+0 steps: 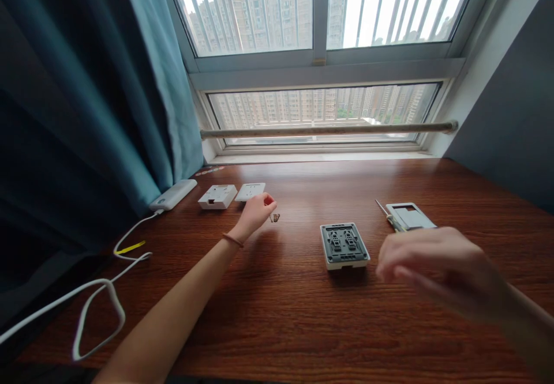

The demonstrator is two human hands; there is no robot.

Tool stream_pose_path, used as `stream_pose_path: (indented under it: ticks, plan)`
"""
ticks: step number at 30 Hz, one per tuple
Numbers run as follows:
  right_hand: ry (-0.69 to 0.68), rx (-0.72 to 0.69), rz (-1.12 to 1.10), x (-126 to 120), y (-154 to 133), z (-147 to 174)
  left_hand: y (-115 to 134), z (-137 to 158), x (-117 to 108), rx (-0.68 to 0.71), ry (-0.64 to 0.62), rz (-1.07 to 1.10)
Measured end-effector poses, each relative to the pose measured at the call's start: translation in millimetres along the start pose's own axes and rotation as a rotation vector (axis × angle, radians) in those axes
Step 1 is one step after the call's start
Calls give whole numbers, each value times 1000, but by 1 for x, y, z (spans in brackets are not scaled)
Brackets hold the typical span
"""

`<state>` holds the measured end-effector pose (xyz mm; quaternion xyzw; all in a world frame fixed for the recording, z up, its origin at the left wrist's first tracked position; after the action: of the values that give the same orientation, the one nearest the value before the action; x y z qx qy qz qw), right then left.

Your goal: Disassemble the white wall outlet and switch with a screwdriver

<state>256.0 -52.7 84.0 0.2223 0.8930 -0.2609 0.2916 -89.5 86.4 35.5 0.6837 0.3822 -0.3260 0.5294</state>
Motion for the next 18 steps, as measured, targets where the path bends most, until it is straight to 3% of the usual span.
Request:
stream_pose_path:
  ticks: [4, 8, 10, 18]
  plan:
    - [117, 175, 276, 14, 58, 8, -36, -11, 4, -117, -159, -43]
    - [165, 426, 514, 24, 100, 22, -44, -11, 16, -172, -204, -64]
    - [164, 493, 526, 26, 106, 26, -44, -10, 20, -180, -202, -76]
    - [75, 523, 495, 35, 109, 27, -45, -9, 24, -204, -179, -121]
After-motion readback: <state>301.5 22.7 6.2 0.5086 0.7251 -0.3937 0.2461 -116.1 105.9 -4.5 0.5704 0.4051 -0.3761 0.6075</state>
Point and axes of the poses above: each hand's wrist, its own z-axis away from the middle knuckle, its own x-axis out of the palm, y = z × x, the point moved 1 cm from there along -z, towards the middle knuckle, and after that the axes turned 6 degrees about -z, right-handed, at the moved point
